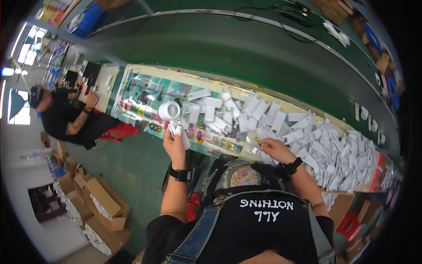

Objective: The recorder is assembling small portable hand fans by attaching plastic components and internal battery parts.

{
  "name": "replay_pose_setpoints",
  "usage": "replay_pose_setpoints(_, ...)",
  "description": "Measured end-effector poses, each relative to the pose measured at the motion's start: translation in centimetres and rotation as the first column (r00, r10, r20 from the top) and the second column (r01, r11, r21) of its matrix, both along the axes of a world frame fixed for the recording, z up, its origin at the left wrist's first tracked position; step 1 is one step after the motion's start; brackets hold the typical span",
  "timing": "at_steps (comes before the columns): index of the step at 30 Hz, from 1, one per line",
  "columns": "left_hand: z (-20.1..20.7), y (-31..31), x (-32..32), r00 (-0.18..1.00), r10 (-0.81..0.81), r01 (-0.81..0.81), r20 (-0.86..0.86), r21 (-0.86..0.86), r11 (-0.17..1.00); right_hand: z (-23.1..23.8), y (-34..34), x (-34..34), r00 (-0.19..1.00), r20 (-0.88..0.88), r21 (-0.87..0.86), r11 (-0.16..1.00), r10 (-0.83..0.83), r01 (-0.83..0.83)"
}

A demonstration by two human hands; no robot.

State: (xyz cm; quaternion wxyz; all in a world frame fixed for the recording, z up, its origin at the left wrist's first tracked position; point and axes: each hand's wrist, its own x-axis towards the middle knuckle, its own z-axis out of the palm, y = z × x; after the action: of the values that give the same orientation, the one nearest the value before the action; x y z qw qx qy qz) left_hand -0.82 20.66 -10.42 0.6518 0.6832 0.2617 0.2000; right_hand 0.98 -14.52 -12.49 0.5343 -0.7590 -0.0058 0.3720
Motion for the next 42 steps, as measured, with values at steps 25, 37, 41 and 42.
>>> replay_pose_setpoints(25, -0.2, 6.3, -14.1, 0.899, 0.025, 0.170, -0.437, 0.402, 0.900, -12.7, 37.2, 12.1, 0.671, 0.573, -0.432, 0.869, 0.471, -0.241)
replay_pose_setpoints(37, 1.3, 4.2, -9.3, 0.492, -0.535, 0.790, -0.687, 0.095, 0.605, -0.1, 29.2, 13.9, 0.802, 0.595, 0.069, 0.992, 0.041, -0.102)
replay_pose_setpoints(41, -0.4, 2.0, -4.2, 0.243, -0.760, 0.970, -0.602, 0.156, 0.187, -0.7, 17.4, 13.3, 0.727, 0.572, 0.367, 0.911, -0.380, 0.188)
replay_pose_setpoints(42, -1.7, 0.8, -2.7, 0.203, -0.836, 0.971, -0.509, 0.217, 0.104, -1.8, 13.1, 12.3, 0.473, 0.791, 0.293, 0.920, -0.387, 0.261)
